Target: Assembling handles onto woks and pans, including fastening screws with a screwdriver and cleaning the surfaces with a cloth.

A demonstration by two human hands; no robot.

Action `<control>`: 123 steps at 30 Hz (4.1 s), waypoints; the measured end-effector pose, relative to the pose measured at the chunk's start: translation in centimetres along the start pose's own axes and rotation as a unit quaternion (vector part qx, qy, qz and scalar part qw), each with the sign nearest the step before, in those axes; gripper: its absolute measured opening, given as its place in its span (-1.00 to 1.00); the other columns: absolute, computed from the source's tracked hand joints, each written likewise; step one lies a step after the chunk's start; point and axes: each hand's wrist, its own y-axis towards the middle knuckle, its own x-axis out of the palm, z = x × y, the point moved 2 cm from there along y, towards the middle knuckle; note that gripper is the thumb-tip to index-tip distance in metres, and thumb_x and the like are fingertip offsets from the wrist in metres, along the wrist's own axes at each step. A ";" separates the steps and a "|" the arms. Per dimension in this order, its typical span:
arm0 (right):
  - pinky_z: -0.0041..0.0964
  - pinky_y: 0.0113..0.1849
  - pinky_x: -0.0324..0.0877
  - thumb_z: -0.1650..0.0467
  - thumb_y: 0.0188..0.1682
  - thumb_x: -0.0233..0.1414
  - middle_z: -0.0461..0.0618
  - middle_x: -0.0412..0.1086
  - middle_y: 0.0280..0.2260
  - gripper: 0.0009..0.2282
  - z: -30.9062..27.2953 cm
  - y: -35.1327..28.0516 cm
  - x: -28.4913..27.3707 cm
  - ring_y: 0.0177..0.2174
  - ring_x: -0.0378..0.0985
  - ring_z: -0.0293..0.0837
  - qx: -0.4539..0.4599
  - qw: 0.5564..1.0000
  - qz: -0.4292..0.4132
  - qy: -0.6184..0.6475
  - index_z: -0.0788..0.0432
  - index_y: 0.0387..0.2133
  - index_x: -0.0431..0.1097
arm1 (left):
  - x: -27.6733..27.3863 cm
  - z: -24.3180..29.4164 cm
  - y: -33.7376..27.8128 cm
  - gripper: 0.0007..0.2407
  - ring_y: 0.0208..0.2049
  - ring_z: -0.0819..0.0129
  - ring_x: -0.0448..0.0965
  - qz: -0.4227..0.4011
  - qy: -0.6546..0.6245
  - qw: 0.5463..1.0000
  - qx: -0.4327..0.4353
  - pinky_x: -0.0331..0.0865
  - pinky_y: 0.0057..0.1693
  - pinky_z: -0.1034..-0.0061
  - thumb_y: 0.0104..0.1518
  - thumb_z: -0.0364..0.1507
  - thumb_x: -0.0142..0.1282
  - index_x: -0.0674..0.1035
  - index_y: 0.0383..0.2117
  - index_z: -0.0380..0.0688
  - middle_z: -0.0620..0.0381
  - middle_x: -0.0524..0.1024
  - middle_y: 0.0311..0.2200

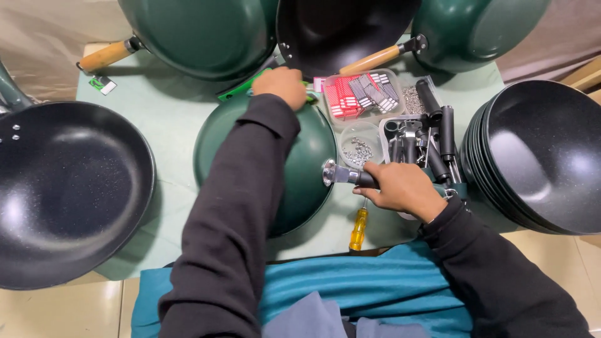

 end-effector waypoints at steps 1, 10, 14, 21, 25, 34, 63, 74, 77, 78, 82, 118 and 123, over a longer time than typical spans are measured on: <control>0.11 -0.28 0.52 0.07 -0.03 0.01 0.09 0.56 -0.42 -0.68 -0.1 0.0 0.0 -0.33 0.66 0.20 0.001 1.000 -0.001 0.000 -0.03 -0.20 0.37 | -0.8 -1.0 -0.8 -0.66 -0.04 -0.14 0.58 -0.001 -0.001 1.000 0.001 0.43 0.03 -0.03 0.15 -0.26 -0.20 0.66 -0.10 0.10 0.03 0.61 -0.11; 0.10 -0.27 0.51 0.05 -0.03 0.00 0.08 0.56 -0.39 -0.65 0.0 0.3 0.0 -0.31 0.66 0.19 -0.009 0.999 -0.029 0.009 -0.04 -0.15 0.36 | -1.1 -12.6 -3.8 -0.63 0.19 -0.09 0.41 -0.044 -0.180 0.976 -0.114 0.28 0.26 0.06 0.22 -0.12 -0.16 0.58 0.05 0.15 -0.01 0.50 0.10; 0.09 -0.21 0.51 0.03 -0.03 0.00 0.13 0.58 -0.34 -0.62 0.3 0.6 0.2 -0.25 0.65 0.20 -0.002 0.999 -0.039 0.020 -0.05 -0.11 0.38 | 2.3 -18.0 -5.4 -0.65 0.23 0.03 0.36 -0.021 -0.211 0.964 -0.160 0.23 0.32 0.12 0.30 -0.02 -0.20 0.52 0.08 0.28 0.07 0.46 0.13; 0.00 -0.21 0.52 0.01 -0.04 -0.01 0.05 0.58 -0.35 -0.60 0.8 1.1 0.6 -0.25 0.67 0.11 0.000 0.999 -0.050 0.006 -0.10 -0.05 0.39 | 2.9 -19.5 -11.9 -0.55 0.22 -0.08 0.35 0.015 -0.235 0.937 -0.258 0.21 0.32 0.06 0.34 -0.05 -0.42 0.40 0.15 0.03 -0.10 0.40 0.14; 0.04 -0.18 0.51 0.01 -0.05 0.01 0.12 0.59 -0.32 -0.58 0.3 0.6 0.1 -0.23 0.67 0.16 0.015 0.998 -0.049 0.021 -0.07 -0.04 0.42 | 2.4 -18.1 -15.9 -0.56 0.24 -0.17 0.31 0.041 -0.277 0.916 -0.288 0.18 0.34 0.05 0.35 -0.12 -0.41 0.36 0.17 -0.10 -0.20 0.35 0.14; 0.02 -0.17 0.50 0.00 -0.05 0.01 0.13 0.59 -0.32 -0.57 0.7 0.5 0.5 -0.21 0.66 0.16 0.019 0.999 -0.036 0.029 -0.07 -0.04 0.44 | 6.9 -17.2 -22.1 -0.44 0.31 -0.17 0.20 0.074 -0.356 0.858 -0.361 0.08 0.42 0.10 0.33 0.01 -0.31 0.14 0.32 -0.07 -0.16 0.10 0.23; 0.03 -0.24 0.51 0.03 -0.07 0.07 0.14 0.58 -0.37 -0.60 1.0 -0.1 1.2 -0.25 0.66 0.16 0.011 1.000 -0.001 0.028 -0.03 -0.10 0.47 | 1.2 4.1 -22.3 -0.74 0.18 -0.22 0.42 0.430 0.050 0.861 0.265 0.32 0.19 -0.10 0.27 -0.31 -0.09 0.53 0.04 0.06 0.02 0.44 0.14; 0.00 -0.24 0.51 0.00 -0.06 0.04 0.12 0.57 -0.39 -0.58 1.5 0.5 1.9 -0.26 0.66 0.15 0.027 0.999 -0.016 0.036 -0.05 -0.10 0.46 | 2.4 2.0 -9.2 -0.80 -0.05 -0.03 0.54 0.330 0.019 0.923 0.194 0.41 0.08 0.04 0.10 -0.18 0.07 0.60 -0.21 0.19 0.20 0.52 -0.17; -0.01 -0.25 0.51 0.00 -0.05 0.03 0.11 0.57 -0.40 -0.59 1.4 0.5 2.0 -0.28 0.66 0.14 0.031 0.998 -0.018 0.046 -0.04 -0.11 0.47 | 2.4 -1.0 -7.0 -0.75 -0.07 -0.05 0.56 0.272 -0.013 0.951 0.147 0.38 0.09 0.01 0.15 -0.19 0.04 0.59 -0.09 0.20 0.14 0.53 -0.13; -0.02 -0.26 0.51 0.01 -0.04 0.03 0.11 0.57 -0.40 -0.59 1.4 0.5 1.9 -0.29 0.67 0.13 0.032 0.998 -0.018 0.052 -0.03 -0.11 0.47 | 2.3 -2.3 -6.5 -0.74 -0.11 -0.09 0.57 0.257 -0.028 0.957 0.132 0.36 0.08 -0.01 0.19 -0.21 0.01 0.56 -0.04 0.17 0.08 0.53 -0.14; 0.00 -0.21 0.50 0.00 -0.05 -0.01 0.13 0.57 -0.36 -0.55 1.5 0.7 2.2 -0.23 0.65 0.14 0.034 0.997 -0.037 0.056 -0.04 -0.03 0.44 | 1.0 -7.6 -7.9 -0.74 -0.09 -0.17 0.59 0.157 -0.075 0.985 -0.010 0.47 0.04 -0.06 0.23 -0.19 -0.05 0.53 0.02 0.27 0.10 0.46 -0.05; 0.03 -0.21 0.51 0.03 -0.06 0.04 0.11 0.58 -0.37 -0.60 0.5 -0.4 0.8 -0.25 0.66 0.15 0.030 0.999 -0.007 0.013 -0.05 -0.09 0.45 | 0.2 2.7 -22.6 -0.62 0.28 -0.28 0.27 0.333 0.007 0.923 0.191 0.21 0.23 -0.19 0.32 -0.16 -0.16 0.44 0.20 0.09 0.02 0.32 0.24; 0.05 -0.22 0.50 0.01 -0.05 0.03 0.15 0.57 -0.36 -0.59 0.4 -0.4 1.0 -0.24 0.65 0.19 0.030 0.999 -0.013 0.018 -0.03 -0.11 0.44 | 1.2 4.8 -17.5 -0.79 0.11 -0.33 0.43 0.423 0.071 0.870 0.242 0.36 0.05 -0.27 0.26 -0.26 -0.10 0.53 -0.10 0.06 -0.01 0.45 0.02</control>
